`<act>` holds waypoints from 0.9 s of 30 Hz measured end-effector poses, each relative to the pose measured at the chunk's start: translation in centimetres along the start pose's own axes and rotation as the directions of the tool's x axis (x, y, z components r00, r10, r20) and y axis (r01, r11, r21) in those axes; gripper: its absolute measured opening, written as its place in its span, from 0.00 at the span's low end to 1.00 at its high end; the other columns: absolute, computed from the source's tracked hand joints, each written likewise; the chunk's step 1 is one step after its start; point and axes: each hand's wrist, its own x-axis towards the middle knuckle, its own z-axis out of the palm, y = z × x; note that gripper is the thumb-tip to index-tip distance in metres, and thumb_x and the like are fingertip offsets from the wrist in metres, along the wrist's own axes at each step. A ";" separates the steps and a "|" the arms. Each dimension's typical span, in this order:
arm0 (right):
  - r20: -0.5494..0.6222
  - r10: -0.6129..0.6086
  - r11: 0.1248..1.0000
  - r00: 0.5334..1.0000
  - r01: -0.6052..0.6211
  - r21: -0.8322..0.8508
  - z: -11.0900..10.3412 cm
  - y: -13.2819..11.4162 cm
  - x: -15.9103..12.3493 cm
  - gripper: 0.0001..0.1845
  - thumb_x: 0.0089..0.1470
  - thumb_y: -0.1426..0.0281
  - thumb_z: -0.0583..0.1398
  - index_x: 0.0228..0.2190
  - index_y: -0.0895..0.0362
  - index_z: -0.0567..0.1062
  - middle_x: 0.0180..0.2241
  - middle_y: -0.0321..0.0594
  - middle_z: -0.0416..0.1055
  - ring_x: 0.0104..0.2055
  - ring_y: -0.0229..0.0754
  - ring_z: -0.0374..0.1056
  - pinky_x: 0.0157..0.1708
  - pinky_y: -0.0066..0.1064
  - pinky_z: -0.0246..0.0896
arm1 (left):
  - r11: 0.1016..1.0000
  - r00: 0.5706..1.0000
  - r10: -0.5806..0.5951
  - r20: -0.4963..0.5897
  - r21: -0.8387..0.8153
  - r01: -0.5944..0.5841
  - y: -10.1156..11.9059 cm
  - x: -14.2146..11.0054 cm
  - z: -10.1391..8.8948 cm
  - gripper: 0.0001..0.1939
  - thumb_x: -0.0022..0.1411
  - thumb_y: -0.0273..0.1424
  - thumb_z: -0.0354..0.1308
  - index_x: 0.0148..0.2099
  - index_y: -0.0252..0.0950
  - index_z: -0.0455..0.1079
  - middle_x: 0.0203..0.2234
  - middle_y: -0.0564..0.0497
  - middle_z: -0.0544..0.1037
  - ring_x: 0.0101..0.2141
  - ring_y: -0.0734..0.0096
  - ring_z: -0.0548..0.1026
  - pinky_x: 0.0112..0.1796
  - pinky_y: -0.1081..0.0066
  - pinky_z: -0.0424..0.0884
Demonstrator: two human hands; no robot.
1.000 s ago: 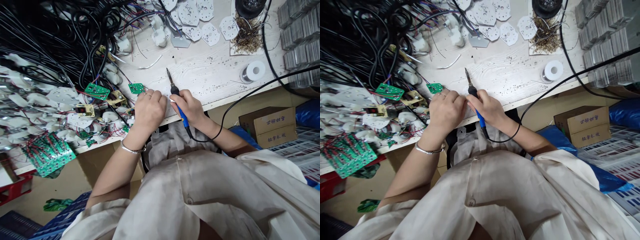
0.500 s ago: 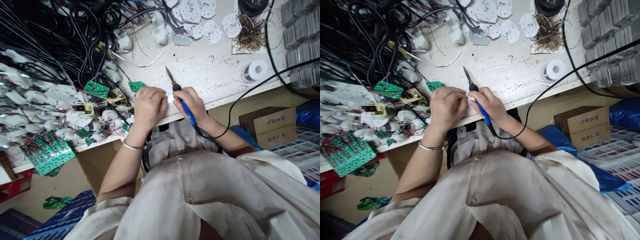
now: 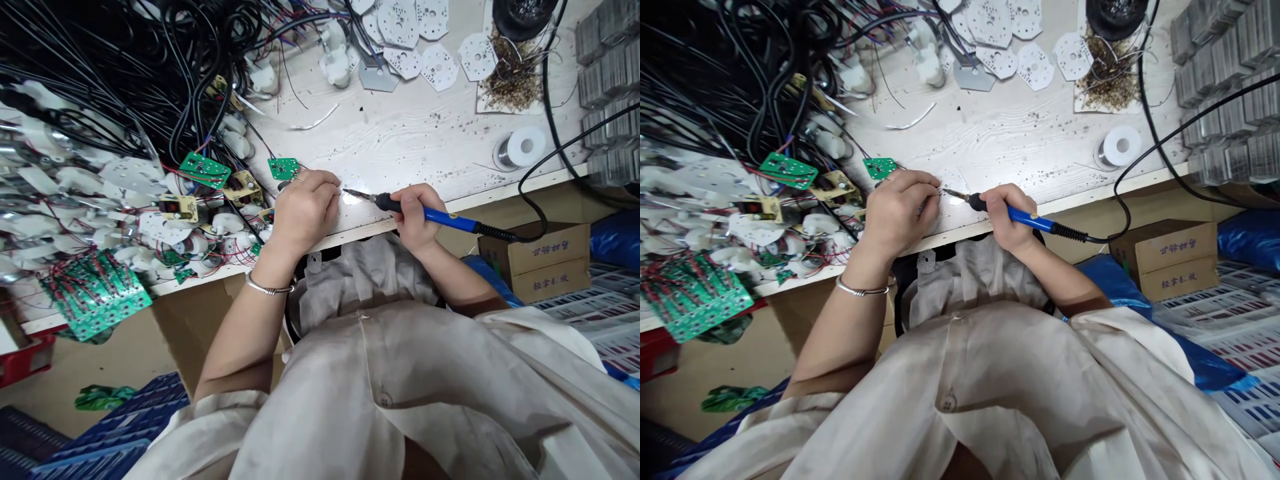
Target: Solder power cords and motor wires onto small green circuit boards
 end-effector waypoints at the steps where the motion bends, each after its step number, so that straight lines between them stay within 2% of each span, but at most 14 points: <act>1: -0.017 -0.003 1.000 1.000 0.003 0.019 0.0 0.0 0.1 0.25 0.67 0.50 0.51 0.31 0.54 0.76 0.22 0.32 0.69 0.27 0.37 0.72 0.29 0.33 0.69 | 1.000 1.000 -0.002 0.001 0.002 0.002 0.0 0.0 0.0 0.14 0.71 0.32 0.46 0.39 0.36 0.73 0.45 0.46 0.81 0.44 0.62 0.77 0.47 0.62 0.72; 3: -0.055 0.002 0.999 0.999 0.001 0.051 0.0 -0.1 0.1 0.25 0.66 0.50 0.53 0.30 0.54 0.77 0.21 0.32 0.69 0.27 0.37 0.72 0.29 0.32 0.69 | 1.000 1.000 -0.007 0.002 0.005 0.007 0.0 0.0 -0.1 0.14 0.71 0.32 0.47 0.39 0.37 0.72 0.45 0.46 0.81 0.44 0.62 0.77 0.47 0.62 0.72; 11: 0.031 -0.004 1.000 0.999 0.004 0.015 0.0 -0.5 0.3 0.26 0.66 0.48 0.52 0.29 0.53 0.76 0.20 0.31 0.69 0.25 0.36 0.71 0.27 0.31 0.69 | 0.999 0.999 -0.041 0.030 -0.019 0.041 0.2 0.1 -0.1 0.14 0.72 0.33 0.46 0.38 0.38 0.71 0.45 0.46 0.80 0.44 0.61 0.76 0.48 0.60 0.72; 15: 0.014 -0.031 0.999 0.999 0.031 0.034 -0.1 -0.4 0.3 0.24 0.66 0.50 0.53 0.30 0.53 0.77 0.21 0.31 0.69 0.26 0.36 0.72 0.29 0.31 0.69 | 0.999 0.998 -0.047 0.028 -0.011 0.048 0.1 0.1 0.0 0.14 0.71 0.33 0.46 0.38 0.38 0.71 0.45 0.46 0.80 0.43 0.61 0.76 0.49 0.60 0.72; 19: -0.002 -0.004 1.000 1.000 0.004 0.021 0.0 -0.4 0.3 0.25 0.66 0.49 0.52 0.30 0.53 0.77 0.21 0.32 0.70 0.27 0.37 0.73 0.29 0.31 0.69 | 0.999 0.998 -0.050 0.025 -0.019 0.050 0.2 0.1 0.0 0.13 0.70 0.33 0.46 0.37 0.38 0.70 0.44 0.46 0.79 0.43 0.61 0.76 0.48 0.60 0.72; 27: 0.009 -0.011 1.000 1.000 0.011 0.025 0.0 -0.9 0.6 0.25 0.65 0.49 0.54 0.29 0.54 0.77 0.19 0.30 0.67 0.24 0.35 0.70 0.26 0.29 0.68 | 0.997 0.997 -0.066 0.032 -0.029 0.066 0.3 0.1 0.0 0.14 0.70 0.33 0.46 0.38 0.38 0.71 0.45 0.46 0.79 0.43 0.60 0.75 0.48 0.59 0.72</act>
